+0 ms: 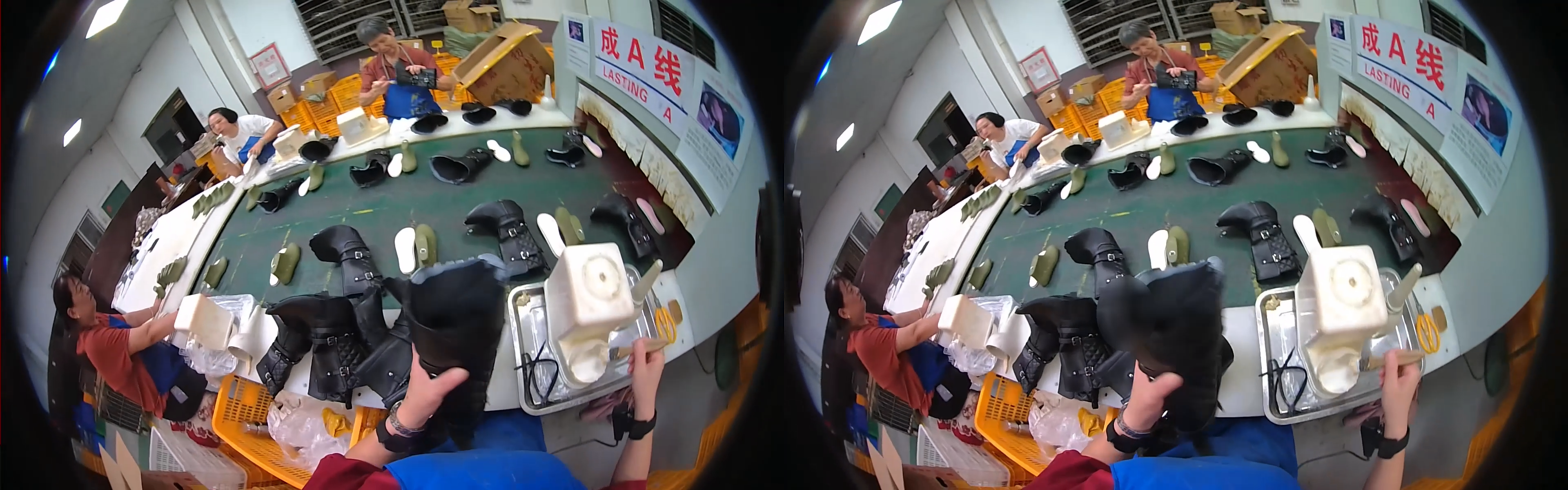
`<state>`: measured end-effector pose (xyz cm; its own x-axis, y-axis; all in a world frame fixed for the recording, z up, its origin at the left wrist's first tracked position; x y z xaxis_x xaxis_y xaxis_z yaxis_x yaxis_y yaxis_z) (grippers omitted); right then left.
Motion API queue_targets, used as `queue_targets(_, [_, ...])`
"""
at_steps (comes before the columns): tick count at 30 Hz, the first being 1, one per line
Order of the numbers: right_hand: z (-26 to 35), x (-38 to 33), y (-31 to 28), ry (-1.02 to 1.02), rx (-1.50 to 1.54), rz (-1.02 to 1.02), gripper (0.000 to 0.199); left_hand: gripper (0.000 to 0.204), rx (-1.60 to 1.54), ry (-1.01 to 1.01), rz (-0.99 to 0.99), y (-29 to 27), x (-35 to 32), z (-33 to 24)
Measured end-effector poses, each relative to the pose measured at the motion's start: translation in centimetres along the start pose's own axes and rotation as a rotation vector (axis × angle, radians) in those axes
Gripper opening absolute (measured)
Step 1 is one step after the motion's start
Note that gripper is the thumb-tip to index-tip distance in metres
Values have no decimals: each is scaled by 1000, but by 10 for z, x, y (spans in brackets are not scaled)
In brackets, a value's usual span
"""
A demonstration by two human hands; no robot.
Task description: The recorder uses a brush to apply white adhesive/glue to the upper edges and inside seams of several black boots at a factory workstation.
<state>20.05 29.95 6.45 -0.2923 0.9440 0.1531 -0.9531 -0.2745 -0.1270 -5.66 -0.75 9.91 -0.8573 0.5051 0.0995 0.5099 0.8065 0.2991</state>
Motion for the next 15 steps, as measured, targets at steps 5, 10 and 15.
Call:
queue_targets(5, [-21, -5, 12, 30, -199, 81, 23, 99, -797, -421, 79, 22, 2, -27])
queue_targets(10, [-2, -12, 31, -285, -330, 165, 19, 99, -1096, -279, 280, -3, 6, -34])
queue_targets(15, [-4, -20, 30, -292, -418, 143, 18, 101, -1170, -383, 198, 7, 18, -45])
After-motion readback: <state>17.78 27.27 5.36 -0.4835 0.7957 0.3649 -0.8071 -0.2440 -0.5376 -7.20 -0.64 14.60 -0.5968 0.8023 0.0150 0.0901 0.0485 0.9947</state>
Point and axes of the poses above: each hand's wrist, its own x-axis towards the middle knuckle, its own y-axis out of the palm, z = x × y, the point moved 6 cm from there along x, towards the middle knuckle, and after that the axes turned 8 degrees about -z, right-handed, at the moved point
